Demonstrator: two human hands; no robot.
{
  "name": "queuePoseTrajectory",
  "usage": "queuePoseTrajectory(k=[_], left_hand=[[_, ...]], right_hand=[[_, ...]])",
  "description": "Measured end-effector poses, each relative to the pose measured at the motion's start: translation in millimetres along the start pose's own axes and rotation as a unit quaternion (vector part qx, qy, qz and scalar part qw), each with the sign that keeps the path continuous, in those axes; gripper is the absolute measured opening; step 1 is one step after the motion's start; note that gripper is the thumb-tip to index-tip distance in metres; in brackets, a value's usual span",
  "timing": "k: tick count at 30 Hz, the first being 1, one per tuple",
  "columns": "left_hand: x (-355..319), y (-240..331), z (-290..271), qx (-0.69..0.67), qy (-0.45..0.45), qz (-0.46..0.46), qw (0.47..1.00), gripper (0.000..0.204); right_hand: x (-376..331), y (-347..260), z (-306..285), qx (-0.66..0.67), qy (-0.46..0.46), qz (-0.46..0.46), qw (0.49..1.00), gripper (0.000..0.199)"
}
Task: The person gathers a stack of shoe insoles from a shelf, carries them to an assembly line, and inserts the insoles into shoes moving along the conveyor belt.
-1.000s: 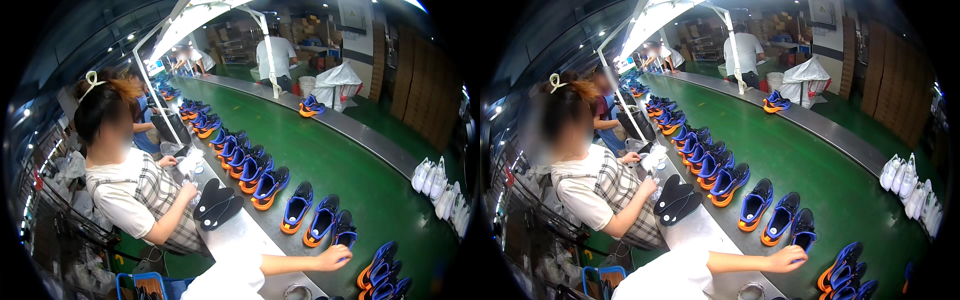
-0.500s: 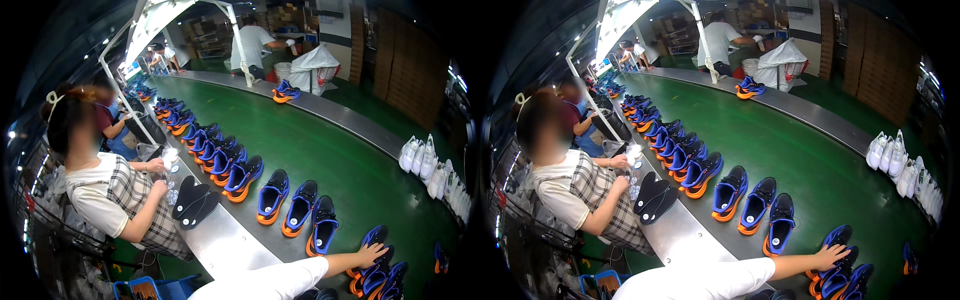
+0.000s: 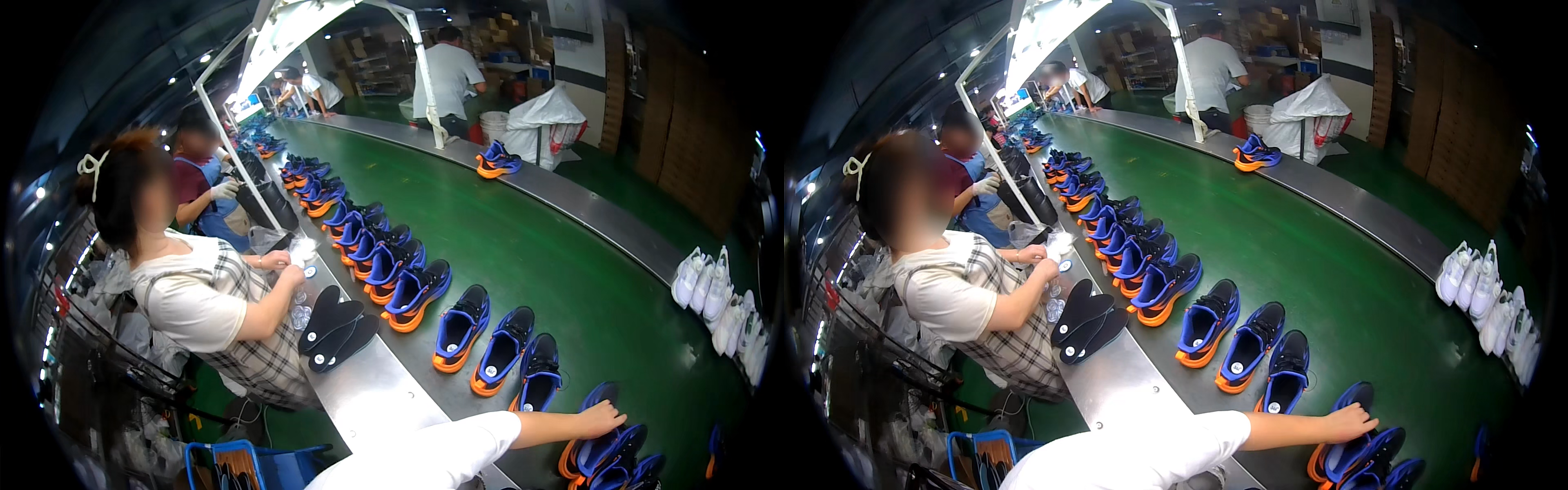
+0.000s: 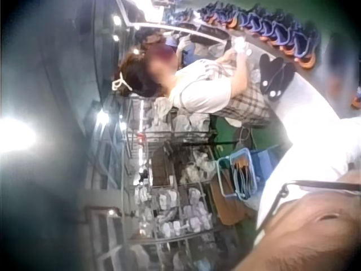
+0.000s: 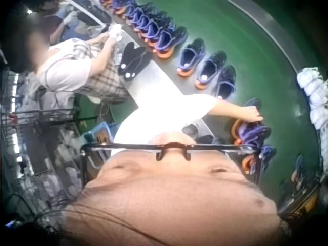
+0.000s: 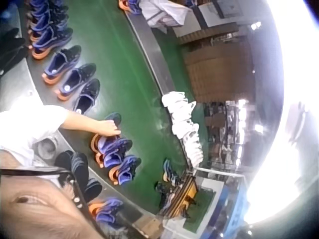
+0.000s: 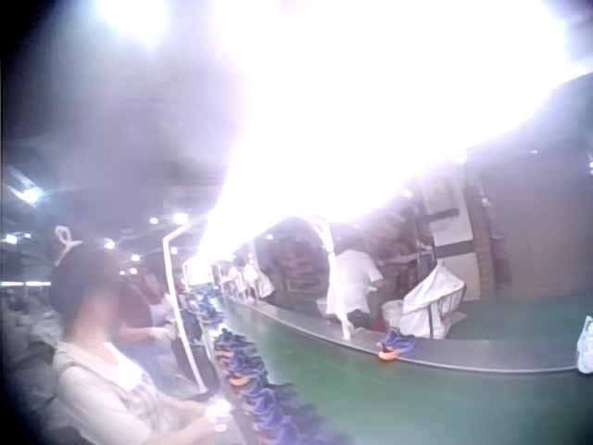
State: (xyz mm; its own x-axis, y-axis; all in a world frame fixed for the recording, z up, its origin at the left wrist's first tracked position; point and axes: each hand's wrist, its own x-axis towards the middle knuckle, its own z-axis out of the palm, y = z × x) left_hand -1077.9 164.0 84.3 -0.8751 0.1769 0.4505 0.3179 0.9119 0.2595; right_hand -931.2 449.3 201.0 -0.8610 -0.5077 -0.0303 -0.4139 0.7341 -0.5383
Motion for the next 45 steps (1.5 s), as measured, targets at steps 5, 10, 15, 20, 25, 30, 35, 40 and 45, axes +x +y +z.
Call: queuePoseTrajectory(k=[5,10,15,20,25,30,35,40,45], left_hand=[[-31.2,8.8,-19.0,-0.218,0.012,-0.216,0.952,0.035],[-29.4,-0.4,-5.4,-0.319,0.04,-0.358,0.877,0.031],[-55.1,-24.3,-20.4,-0.376,0.01,-0.303,0.876,0.03],[-27.0,-9.6,-46.4,-0.399,-0.028,-0.434,0.807,0.052],[-30.4,-2.6,-35.4,-0.483,-0.042,-0.425,0.765,0.045],[-47.4,-9.1,-45.8,-0.456,-0.011,-0.434,0.777,0.055],[-40.7,-2.4,-56.1,-0.433,0.023,-0.397,0.809,0.046],[-37.3,-14.6,-62.0,-0.43,-0.12,-0.382,0.809,0.037],[-41.0,-18.5,-51.8,-0.429,-0.101,-0.358,0.823,0.032]], right_hand=[[4.5,-10.2,5.3,0.011,0.01,-0.016,1.0,0.049],[23.4,-16.7,4.6,0.054,0.069,-0.071,0.994,0.055],[98.9,-50.8,12.5,-0.126,0.121,-0.249,0.953,0.006],[144.4,-38.9,66.4,-0.231,-0.015,-0.228,0.946,0.012],[161.1,-35.3,109.8,-0.187,-0.027,-0.051,0.981,0.01],[148.1,-68.4,85.8,-0.201,-0.044,-0.069,0.976,0.027],[183.6,-60.1,57.1,-0.14,-0.348,-0.002,0.927,0.03],[198.0,-47.5,99.6,-0.204,-0.309,-0.079,0.925,0.021],[195.2,-34.3,133.8,-0.235,-0.181,-0.139,0.945,0.017]])
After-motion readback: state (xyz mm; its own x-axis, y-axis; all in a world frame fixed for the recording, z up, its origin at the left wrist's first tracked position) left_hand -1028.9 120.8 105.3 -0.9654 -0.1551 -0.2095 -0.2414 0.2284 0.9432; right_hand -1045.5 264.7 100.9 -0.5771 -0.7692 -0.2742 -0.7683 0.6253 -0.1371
